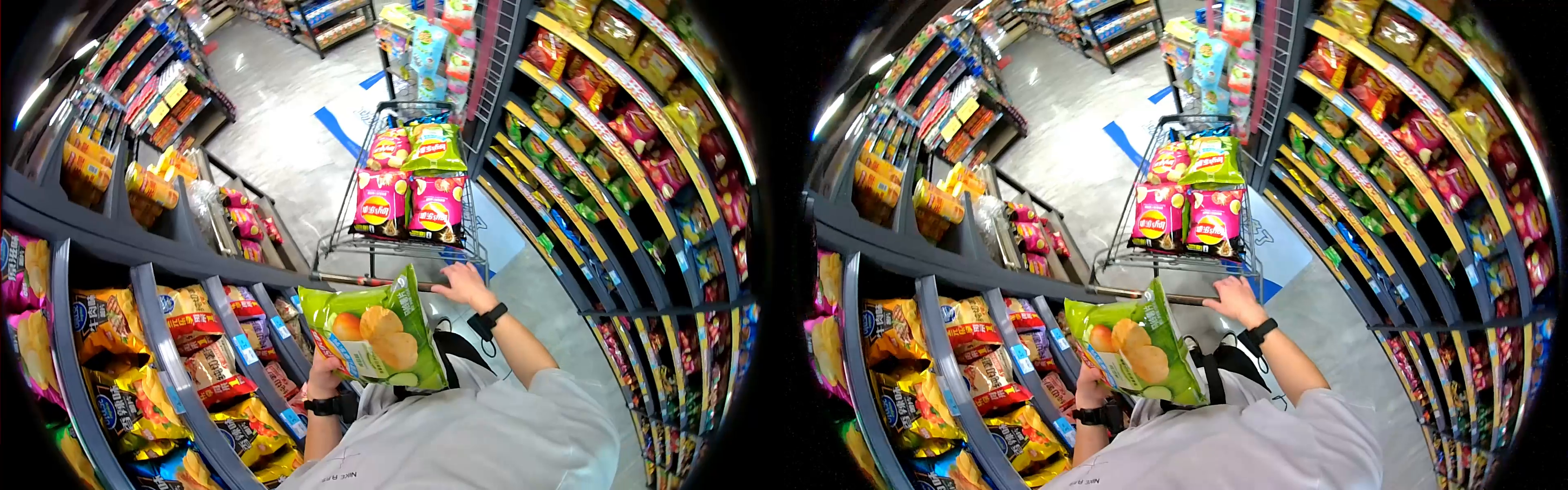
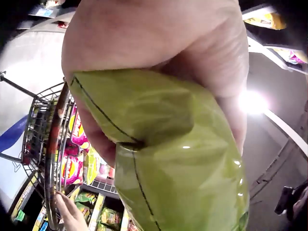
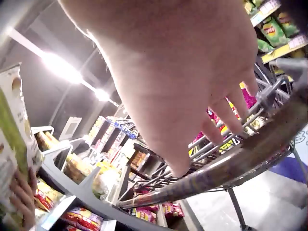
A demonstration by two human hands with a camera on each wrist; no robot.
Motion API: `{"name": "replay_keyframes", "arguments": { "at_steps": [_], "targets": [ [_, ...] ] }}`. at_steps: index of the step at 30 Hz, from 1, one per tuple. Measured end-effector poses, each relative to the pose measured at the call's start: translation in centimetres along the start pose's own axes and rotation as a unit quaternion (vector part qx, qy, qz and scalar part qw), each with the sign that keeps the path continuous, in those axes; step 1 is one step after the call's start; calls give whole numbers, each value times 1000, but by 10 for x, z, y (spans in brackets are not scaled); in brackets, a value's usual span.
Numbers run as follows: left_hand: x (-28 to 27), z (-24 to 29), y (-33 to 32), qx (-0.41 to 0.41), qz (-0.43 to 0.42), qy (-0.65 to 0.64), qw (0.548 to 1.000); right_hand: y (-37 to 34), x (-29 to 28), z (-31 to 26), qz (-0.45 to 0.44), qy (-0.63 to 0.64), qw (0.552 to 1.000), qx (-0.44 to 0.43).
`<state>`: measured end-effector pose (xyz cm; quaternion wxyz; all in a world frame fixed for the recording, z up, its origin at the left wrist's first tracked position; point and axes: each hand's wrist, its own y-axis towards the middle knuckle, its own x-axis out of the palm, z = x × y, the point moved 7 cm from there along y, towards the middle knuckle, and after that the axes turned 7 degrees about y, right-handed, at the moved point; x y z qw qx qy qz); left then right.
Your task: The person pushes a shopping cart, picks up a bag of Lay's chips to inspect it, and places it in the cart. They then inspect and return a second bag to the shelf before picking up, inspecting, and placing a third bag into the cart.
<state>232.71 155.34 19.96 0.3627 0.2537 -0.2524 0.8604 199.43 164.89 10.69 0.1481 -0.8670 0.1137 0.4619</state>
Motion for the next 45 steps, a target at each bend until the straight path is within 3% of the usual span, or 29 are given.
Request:
{"name": "replay_keyframes", "arguments": {
  "at_steps": [2,4,5,6,7,8,10,12,14,16,17,19,22,24,27,30,32,36,38,40,41,42,44,45],
  "targets": [
    [6,10,11,-10,-37,-3,999,-14,10,5,47,-2,999,-8],
    [11,14,21,-11,-55,-7,998,-26,15,11,-19,44,993,111],
    [12,20,26,15,-58,5,998,-32,17,16,-67,7,985,159],
    [13,21,27,38,-59,11,997,-42,21,18,-68,7,983,168],
    [-4,19,38,68,-107,138,982,-50,15,27,-49,-41,983,169],
    [13,20,45,55,-126,14,990,-56,2,41,-28,-95,981,169],
    [41,30,49,22,-78,6,997,-78,-10,68,-12,-107,980,168],
    [28,13,58,2,-85,16,996,-97,-26,85,72,-123,984,109],
    [38,9,56,0,-96,20,995,-109,-30,121,23,-123,981,148],
    [51,9,54,-1,-112,-3,994,-124,-36,163,87,-4,971,224],
    [60,11,52,3,-113,11,993,-130,-37,174,93,2,971,220],
    [63,3,52,4,-122,18,992,-147,-54,190,191,2,949,249],
    [80,-8,47,-8,-110,-3,994,-174,-56,208,161,-49,948,269],
    [103,-14,44,-19,-118,-2,993,-188,-57,230,216,-34,943,252],
    [115,-28,51,-46,-138,45,988,-215,-64,253,139,-56,928,342],
    [136,-35,67,-63,-171,84,980,-244,-70,266,173,-36,919,351],
    [139,-45,80,-109,-190,86,972,-263,-72,279,149,-27,909,387],
    [127,-54,121,-148,-206,86,964,-303,-79,280,206,-93,884,410],
    [129,-47,143,-152,-220,90,959,-354,-59,299,471,50,785,399],
    [112,-34,171,-142,-223,106,959,-401,-15,306,497,129,753,411],
    [96,-33,189,-153,-256,106,949,-423,4,301,442,240,725,471],
    [91,-27,202,-159,-259,103,947,-439,17,282,380,347,682,520],
    [84,-3,233,-161,-234,112,952,-460,27,225,346,412,548,641],
    [74,8,247,-161,-219,122,955,-455,41,210,377,474,505,615]
  ]
}}
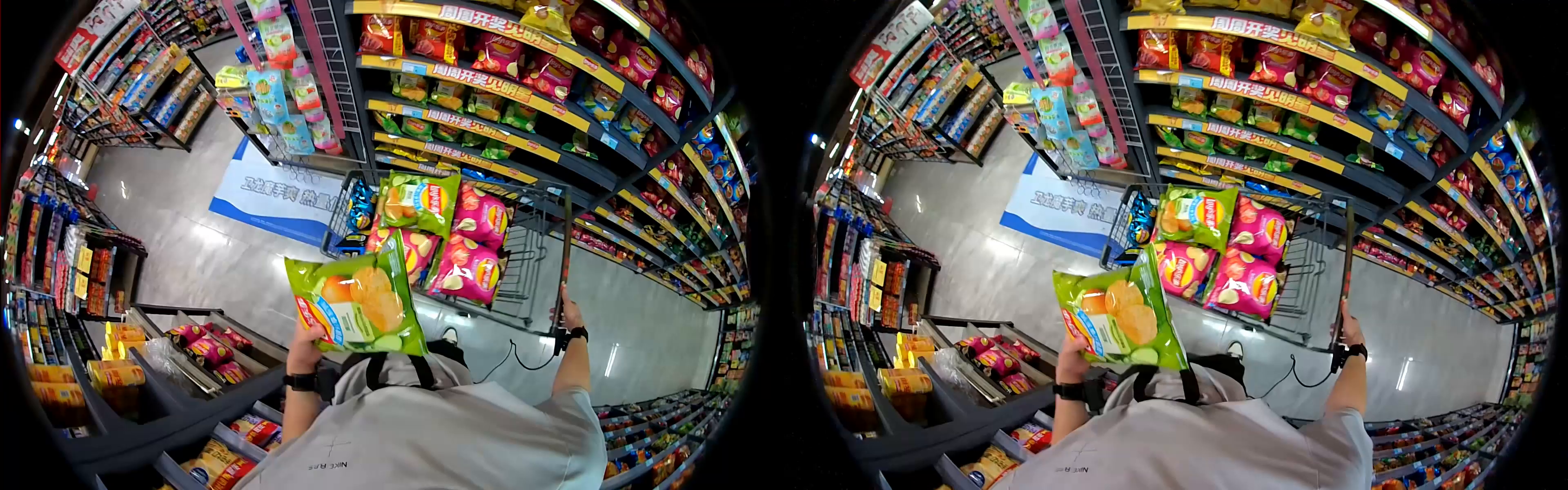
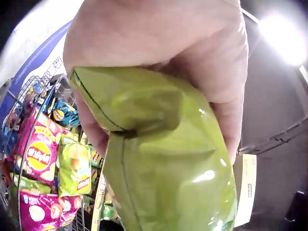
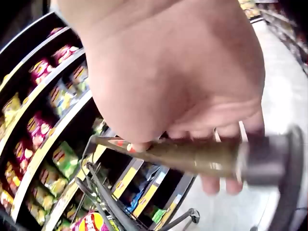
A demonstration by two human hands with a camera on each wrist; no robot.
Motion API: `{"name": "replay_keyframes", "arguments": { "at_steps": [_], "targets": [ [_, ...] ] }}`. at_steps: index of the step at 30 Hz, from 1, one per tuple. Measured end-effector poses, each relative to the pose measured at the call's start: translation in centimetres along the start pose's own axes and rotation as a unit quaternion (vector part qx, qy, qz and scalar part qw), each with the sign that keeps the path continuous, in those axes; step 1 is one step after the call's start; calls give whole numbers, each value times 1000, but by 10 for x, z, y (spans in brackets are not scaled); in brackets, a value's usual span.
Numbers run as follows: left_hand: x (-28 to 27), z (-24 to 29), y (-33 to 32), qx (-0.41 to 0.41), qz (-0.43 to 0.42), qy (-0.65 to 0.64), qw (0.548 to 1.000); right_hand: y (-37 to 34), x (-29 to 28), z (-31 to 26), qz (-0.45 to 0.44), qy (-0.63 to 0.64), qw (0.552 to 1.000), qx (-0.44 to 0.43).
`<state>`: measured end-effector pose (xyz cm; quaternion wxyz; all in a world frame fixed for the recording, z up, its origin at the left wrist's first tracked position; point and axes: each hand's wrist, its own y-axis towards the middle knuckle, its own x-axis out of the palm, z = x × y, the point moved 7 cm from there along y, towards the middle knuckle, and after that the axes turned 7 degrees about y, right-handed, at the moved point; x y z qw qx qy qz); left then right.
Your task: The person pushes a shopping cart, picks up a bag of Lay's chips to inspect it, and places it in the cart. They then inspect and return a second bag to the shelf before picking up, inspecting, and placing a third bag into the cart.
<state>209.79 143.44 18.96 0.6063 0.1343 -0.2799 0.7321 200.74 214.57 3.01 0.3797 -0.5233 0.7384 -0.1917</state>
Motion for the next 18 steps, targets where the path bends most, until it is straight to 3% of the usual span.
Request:
{"name": "replay_keyframes", "arguments": {
  "at_steps": [1,3,7,9,10,11,15,18],
  "targets": [
    [-17,11,2,-7,2,-8,1000,-11,3,17,-18,77,997,21],
    [-40,40,19,-15,-29,48,998,54,-28,67,156,-16,982,-102],
    [-70,86,30,-43,-7,55,997,30,-36,121,175,0,984,28],
    [-85,96,40,-17,1,67,998,9,-31,149,241,-64,967,61],
    [-99,89,48,-19,-22,69,997,-11,-27,153,298,-86,949,56],
    [-100,87,56,-15,-11,53,998,35,-58,223,341,-148,928,2],
    [-102,89,104,-48,-35,76,995,-65,-19,183,349,-161,921,60],
    [-92,110,137,-46,-71,117,989,-58,-32,234,384,-143,911,51]
  ]
}}
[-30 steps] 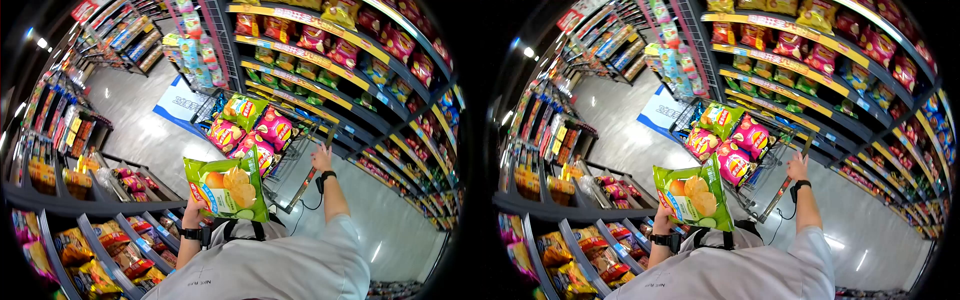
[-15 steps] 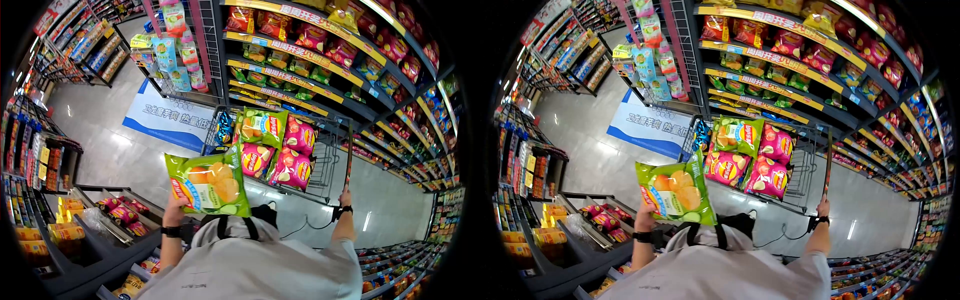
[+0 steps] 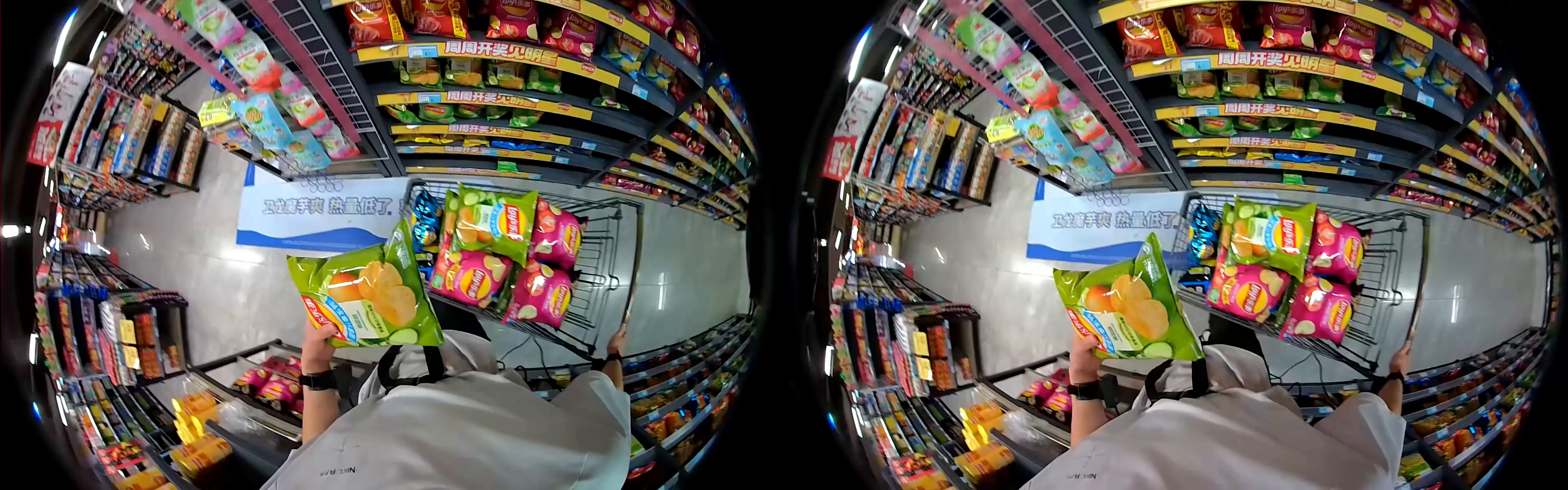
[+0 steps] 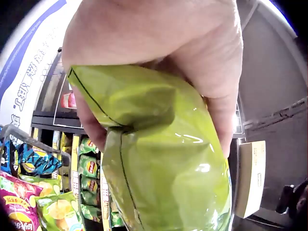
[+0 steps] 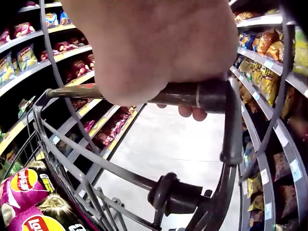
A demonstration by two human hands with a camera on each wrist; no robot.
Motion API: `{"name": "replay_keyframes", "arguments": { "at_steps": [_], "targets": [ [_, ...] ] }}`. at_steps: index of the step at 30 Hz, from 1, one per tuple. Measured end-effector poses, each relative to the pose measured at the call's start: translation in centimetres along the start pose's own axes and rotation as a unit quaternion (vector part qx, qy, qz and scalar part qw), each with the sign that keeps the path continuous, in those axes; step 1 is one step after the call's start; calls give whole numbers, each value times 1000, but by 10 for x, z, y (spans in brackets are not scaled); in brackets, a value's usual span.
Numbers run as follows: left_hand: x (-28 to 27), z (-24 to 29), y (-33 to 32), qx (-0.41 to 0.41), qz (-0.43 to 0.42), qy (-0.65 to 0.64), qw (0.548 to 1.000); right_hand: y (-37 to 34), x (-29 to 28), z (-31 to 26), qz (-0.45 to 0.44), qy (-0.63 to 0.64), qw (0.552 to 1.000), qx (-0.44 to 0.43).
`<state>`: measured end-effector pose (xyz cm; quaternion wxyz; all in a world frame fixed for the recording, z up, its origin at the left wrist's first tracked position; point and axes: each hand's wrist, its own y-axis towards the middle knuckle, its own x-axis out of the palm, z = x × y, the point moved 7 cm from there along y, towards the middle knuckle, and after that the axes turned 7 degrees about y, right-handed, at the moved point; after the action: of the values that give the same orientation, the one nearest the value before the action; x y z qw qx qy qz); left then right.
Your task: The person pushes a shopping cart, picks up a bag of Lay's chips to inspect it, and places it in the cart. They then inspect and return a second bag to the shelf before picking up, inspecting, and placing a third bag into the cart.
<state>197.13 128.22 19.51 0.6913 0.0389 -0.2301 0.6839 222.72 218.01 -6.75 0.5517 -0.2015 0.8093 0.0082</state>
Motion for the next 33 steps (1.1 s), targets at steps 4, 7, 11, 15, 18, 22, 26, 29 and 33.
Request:
{"name": "replay_keyframes", "arguments": {
  "at_steps": [4,7,11,15,18,22,26,29,33],
  "targets": [
    [-18,20,38,-4,3,11,1000,-25,-4,29,-39,-42,998,-31],
    [2,48,72,-4,-50,29,998,-49,0,64,-28,75,993,82],
    [23,57,126,-27,-56,31,998,-81,21,158,-49,104,989,97],
    [32,66,162,-52,-124,28,990,-190,-7,124,6,93,977,189],
    [26,57,191,-83,-165,14,983,-257,-13,112,66,30,953,296],
    [33,57,224,-106,-224,24,969,-334,9,123,56,77,920,380],
    [50,59,231,-115,-260,32,958,-399,18,120,59,133,909,391],
    [53,61,246,-123,-292,41,948,-427,38,126,69,173,903,386],
    [38,61,251,-130,-299,38,945,-460,54,128,136,146,898,393]
  ]
}}
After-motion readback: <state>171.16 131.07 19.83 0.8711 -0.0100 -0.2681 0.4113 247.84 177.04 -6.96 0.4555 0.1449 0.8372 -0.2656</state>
